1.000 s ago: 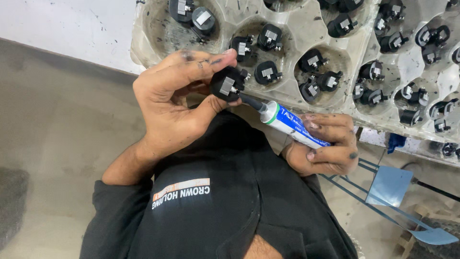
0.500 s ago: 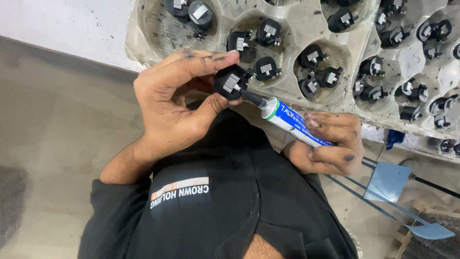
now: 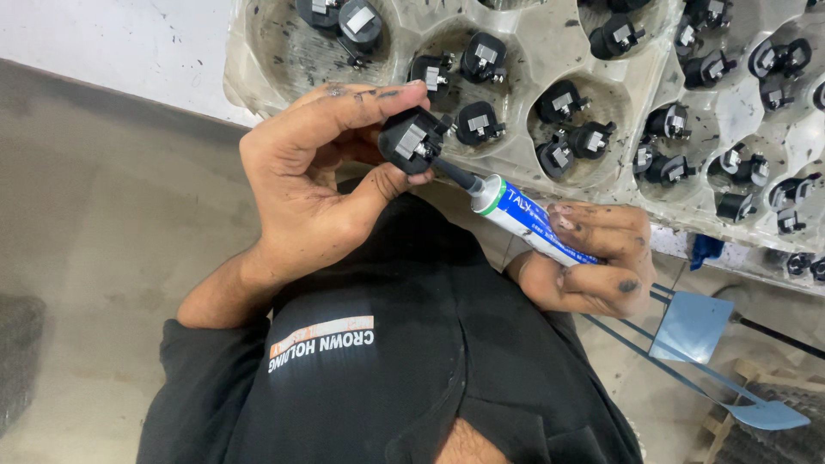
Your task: The person sits on the floor and applies adhesive from a tube to black plug-shaped components, working one at a time and returning each treated component to a plastic tray. Near the end, the person wipes the adhesive tube with a blue cloth.
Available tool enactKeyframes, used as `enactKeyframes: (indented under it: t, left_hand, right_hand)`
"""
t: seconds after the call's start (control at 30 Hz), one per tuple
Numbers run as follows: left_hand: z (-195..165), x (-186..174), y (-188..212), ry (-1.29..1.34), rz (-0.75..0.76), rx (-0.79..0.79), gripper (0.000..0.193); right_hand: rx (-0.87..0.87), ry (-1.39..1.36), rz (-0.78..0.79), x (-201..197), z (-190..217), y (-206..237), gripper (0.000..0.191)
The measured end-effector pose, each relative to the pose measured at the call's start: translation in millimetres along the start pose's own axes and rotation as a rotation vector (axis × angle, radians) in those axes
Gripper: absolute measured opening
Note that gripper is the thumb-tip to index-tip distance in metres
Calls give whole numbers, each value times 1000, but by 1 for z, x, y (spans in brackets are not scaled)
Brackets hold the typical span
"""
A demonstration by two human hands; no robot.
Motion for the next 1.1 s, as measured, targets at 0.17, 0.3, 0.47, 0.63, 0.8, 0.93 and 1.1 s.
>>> enactKeyframes:
  t: [0.17, 0.3, 0.47, 0.63, 0.8, 0.93, 1.1]
  left_hand:
    - [5, 3, -1, 103, -24, -22, 38]
    - [12, 8, 3, 230, 24, -48, 38]
    - [24, 14, 10, 397, 100, -118, 45]
    - [34, 20, 14, 583, 162, -203, 43]
    - [38, 21, 17, 642, 176, -216, 42]
    - [40, 19, 16, 650, 181, -185, 40]
    - [45, 18, 18, 634, 186, -201, 37]
  right_hand:
    - [-37, -8, -94, 16, -1, -8, 55]
    - [100, 83, -483, 26, 4, -5, 44]
    - [274, -14, -599, 21, 8, -1, 33]
    - [152, 58, -455, 25, 6, -4, 37]
    - [257, 83, -342, 25, 9, -4, 42]
    - [249, 76, -333, 22, 10, -2, 42]
    - [226, 79, -311, 23, 8, -2, 42]
Point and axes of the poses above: each hand's wrist, its own y-axis away from the middle knuckle, its own x-axis out of the palm, z = x × y, the point moved 5 cm from there along -y, towards the middle knuckle, and after that the axes turned 4 degrees about -y, right-handed, at the moved point
